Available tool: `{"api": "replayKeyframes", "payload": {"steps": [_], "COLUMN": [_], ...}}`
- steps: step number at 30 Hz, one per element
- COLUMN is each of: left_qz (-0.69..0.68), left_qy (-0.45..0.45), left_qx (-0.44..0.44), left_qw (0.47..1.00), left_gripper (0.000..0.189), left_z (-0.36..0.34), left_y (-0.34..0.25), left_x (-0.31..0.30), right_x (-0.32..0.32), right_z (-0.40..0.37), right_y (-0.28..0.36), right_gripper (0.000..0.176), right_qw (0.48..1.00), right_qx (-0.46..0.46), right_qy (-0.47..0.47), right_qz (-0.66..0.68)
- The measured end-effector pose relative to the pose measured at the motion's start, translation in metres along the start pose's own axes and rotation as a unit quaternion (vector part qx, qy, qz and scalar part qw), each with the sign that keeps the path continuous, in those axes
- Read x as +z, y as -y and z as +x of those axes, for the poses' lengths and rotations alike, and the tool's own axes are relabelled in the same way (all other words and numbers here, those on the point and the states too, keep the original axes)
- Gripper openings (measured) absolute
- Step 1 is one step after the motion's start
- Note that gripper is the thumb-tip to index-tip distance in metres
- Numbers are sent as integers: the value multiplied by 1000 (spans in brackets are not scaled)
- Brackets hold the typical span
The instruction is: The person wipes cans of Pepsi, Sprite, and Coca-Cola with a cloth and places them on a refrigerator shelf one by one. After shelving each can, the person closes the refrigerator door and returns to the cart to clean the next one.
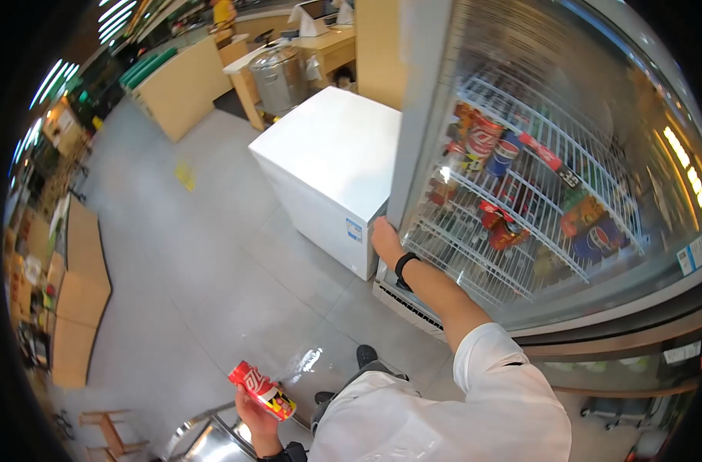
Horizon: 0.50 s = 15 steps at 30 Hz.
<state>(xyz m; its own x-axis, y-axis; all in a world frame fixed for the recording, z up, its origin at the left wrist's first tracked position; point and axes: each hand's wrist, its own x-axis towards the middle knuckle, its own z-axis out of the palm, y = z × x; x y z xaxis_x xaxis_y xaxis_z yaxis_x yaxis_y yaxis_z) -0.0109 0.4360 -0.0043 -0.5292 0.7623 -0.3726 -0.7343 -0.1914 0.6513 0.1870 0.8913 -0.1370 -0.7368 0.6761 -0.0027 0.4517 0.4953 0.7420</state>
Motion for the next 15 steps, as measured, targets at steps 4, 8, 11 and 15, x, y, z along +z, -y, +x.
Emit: {"api": "replayKeyframes", "payload": {"steps": [4,8,11,15], "left_qz": [73,79,94,78], "left_qy": [-21,45,59,84], "left_qx": [-18,-76,-96,-111], "left_qw": [997,993,989,987], "left_gripper": [47,45,43,42], "left_z": [18,36,57,76], "left_y": [5,6,8,4], "left_x": [11,28,28,30], "right_x": [-5,-43,-57,-51], "right_z": [-10,-5,0,0], "right_y": [-5,-31,-45,-40], "right_gripper": [26,26,24,23], "right_qw": [994,993,998,1000], "right_qx": [-45,-52,-10,31], "right_qy": [-40,3,21,7], "right_qz": [-91,-107,-61,3]}}
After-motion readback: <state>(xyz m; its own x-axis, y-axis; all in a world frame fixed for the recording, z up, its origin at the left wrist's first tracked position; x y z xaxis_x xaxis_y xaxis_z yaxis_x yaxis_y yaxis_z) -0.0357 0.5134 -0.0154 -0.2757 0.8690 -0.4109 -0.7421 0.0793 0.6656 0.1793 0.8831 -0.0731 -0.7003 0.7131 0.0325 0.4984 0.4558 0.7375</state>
